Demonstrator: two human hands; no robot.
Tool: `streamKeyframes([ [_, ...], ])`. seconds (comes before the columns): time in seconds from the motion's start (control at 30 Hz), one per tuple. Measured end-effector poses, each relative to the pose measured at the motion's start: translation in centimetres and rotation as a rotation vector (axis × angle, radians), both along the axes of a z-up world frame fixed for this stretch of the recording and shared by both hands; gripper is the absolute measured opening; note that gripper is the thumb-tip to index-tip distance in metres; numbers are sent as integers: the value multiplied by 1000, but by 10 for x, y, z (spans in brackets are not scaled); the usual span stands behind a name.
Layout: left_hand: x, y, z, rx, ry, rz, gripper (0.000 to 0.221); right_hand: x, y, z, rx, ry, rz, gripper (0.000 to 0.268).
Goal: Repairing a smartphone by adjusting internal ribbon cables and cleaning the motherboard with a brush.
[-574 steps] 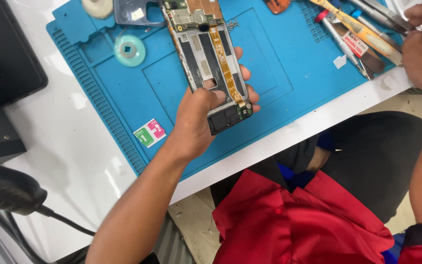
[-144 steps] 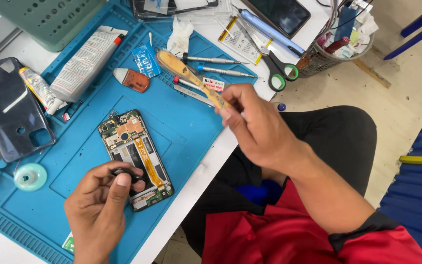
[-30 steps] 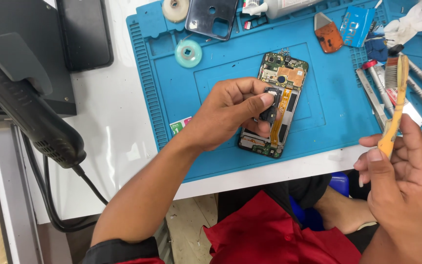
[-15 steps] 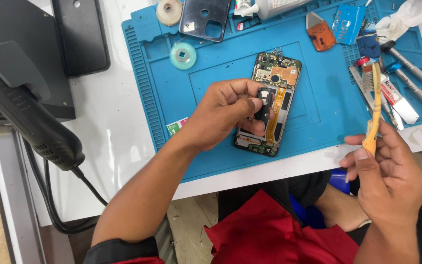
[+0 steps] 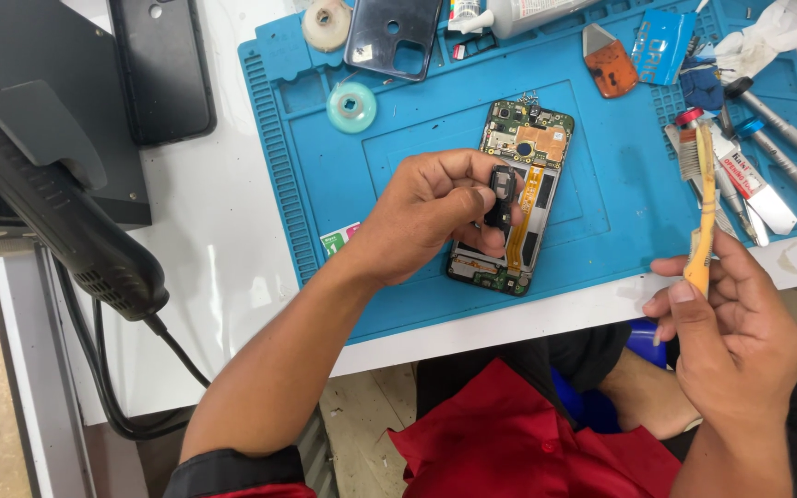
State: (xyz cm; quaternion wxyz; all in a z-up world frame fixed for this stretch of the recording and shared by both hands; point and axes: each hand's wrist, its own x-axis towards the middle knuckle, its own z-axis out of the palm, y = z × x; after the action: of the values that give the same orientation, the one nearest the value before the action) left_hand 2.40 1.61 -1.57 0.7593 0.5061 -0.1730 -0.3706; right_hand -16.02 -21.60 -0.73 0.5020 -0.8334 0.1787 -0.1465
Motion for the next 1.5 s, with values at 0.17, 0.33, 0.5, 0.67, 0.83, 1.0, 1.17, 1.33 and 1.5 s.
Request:
streamKeyframes([
  [0.17,0,-1,2,32,6,-4,14,0,0,0,27,27,-30,49],
  [0.33,0,-4,1,48,3,-7,13,1,-3,4,74,30,-42,52],
  [0.5,-1,-2,-2,28,41,14,13,1,-3,5,130,73,-81,49],
  [0.67,-2,-3,0,30,50,11,13,0,-4,5,131,64,-63,52],
  [0.83,-2,-2,3,21,73,15,12,1,-2,8,107,79,-60,52],
  [1.0,-2,-2,2,20,33,-4,14,0,-1,7,97,85,-62,52],
  [1.17,-2,-2,4,11,33,-7,15,-1,-2,4,87,60,-41,52],
  [1.33,-2,-3,4,5,11,-32,15,-2,-4,2,80,52,-32,51],
  [1.5,-2,-4,3,12,33,-8,15,-1,-3,5,79,53,-33,51],
])
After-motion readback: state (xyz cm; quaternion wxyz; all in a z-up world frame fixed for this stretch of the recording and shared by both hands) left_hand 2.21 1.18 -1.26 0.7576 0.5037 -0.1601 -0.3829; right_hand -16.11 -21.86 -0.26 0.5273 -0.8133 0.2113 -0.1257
